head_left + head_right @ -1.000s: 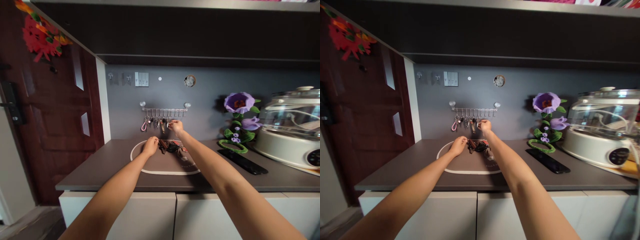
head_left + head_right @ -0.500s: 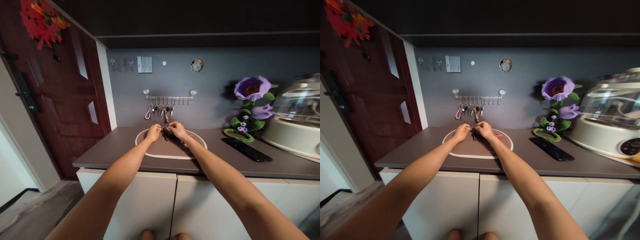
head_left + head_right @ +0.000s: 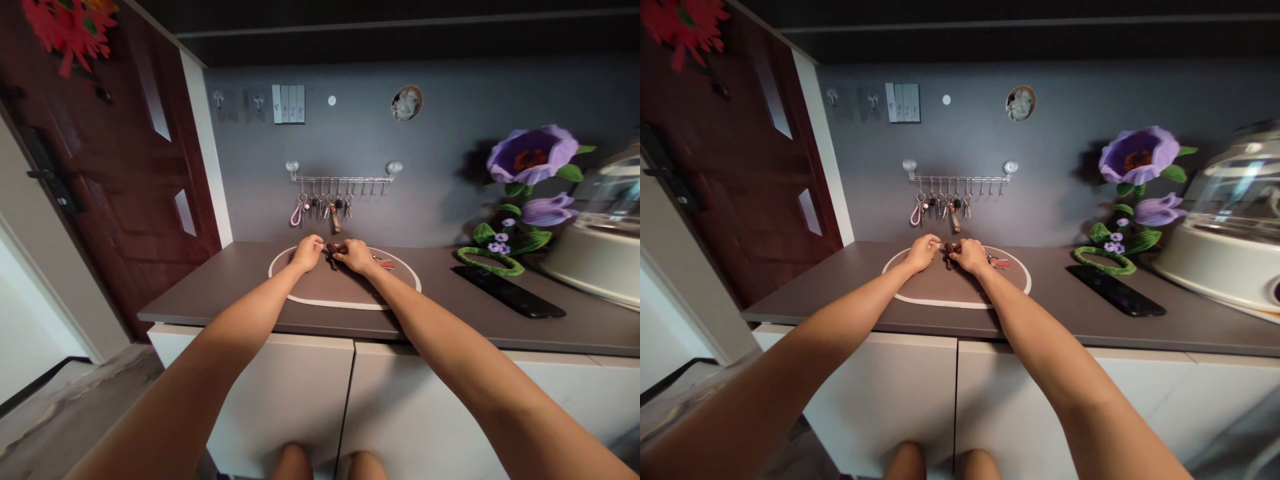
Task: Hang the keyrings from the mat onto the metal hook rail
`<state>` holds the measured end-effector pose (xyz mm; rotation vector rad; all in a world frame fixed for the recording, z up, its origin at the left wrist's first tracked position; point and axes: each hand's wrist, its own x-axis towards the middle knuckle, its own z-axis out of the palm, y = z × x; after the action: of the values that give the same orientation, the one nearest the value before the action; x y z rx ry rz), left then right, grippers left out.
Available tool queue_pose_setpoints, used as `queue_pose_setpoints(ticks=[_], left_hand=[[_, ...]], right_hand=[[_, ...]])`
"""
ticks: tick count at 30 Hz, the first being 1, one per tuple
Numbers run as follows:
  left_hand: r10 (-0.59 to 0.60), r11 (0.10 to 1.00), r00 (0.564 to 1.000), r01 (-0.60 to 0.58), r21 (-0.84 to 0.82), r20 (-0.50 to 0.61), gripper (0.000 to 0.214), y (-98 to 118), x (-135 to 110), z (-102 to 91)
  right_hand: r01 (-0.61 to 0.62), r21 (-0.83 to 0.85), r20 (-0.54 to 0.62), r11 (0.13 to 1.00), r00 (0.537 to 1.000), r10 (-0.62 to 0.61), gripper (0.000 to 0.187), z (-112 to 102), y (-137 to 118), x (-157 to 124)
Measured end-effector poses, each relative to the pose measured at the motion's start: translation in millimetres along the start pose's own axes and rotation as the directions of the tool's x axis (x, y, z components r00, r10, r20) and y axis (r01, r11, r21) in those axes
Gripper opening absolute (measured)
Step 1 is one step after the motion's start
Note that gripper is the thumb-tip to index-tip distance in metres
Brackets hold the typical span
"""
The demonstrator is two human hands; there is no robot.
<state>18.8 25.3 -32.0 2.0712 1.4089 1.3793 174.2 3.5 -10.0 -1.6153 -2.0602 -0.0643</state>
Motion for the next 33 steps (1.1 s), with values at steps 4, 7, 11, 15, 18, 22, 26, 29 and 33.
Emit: queue_pose_setpoints(ticks=[4,7,11,15,18,22,26,29,33], left_hand=[[0.003,1.000,1.000,-0.003,0.024,0.010,0.016,3,0,-0.8],[-0.001,0.999,1.000,0.000,0.034,0.010,0.016,4,0,-1.6],[0.008,0.999,1.000,-0.007,0.035,-0.005,0.015,4,0,-2.5],[0.027,0.999,0.999,-0.026,0.037,-0.027,0.012,6,0,-4.0],[0.037,0.998,0.999,-0.035,0.047,-0.037,0.010,8,-1,-5.1],[0.097,0.994,0.995,-0.095,0.055,-0.039,0.009,9,0,-5.2],[0.160,0.984,0.986,-0.157,0.082,-0.042,0.009,12,0,-5.7],[0.196,0.979,0.979,-0.192,0.069,-0.052,0.010,17,-2,-6.6],[0.230,0.973,0.971,-0.227,0.049,-0.071,0.013,24,-4,-7.8]], right_hand=[[-0.033,0.024,0.012,0.999,0.999,0.033,0.025,1,1,2],[-0.047,0.092,0.014,0.995,0.999,0.046,0.023,3,2,3],[-0.072,0.291,0.010,0.954,0.997,0.072,0.018,3,4,6],[-0.063,0.516,-0.018,0.854,0.996,0.084,0.017,2,7,8],[-0.076,0.690,-0.026,0.719,0.991,0.129,0.018,0,7,10],[-0.076,0.855,0.001,0.513,0.989,0.146,0.019,-6,2,9],[-0.044,0.904,-0.015,0.426,0.991,0.134,0.020,-13,-2,6],[-0.011,0.914,-0.038,0.405,0.993,0.112,0.024,-15,-4,5],[0.029,0.922,-0.064,0.387,0.995,0.077,0.030,-17,-7,5]])
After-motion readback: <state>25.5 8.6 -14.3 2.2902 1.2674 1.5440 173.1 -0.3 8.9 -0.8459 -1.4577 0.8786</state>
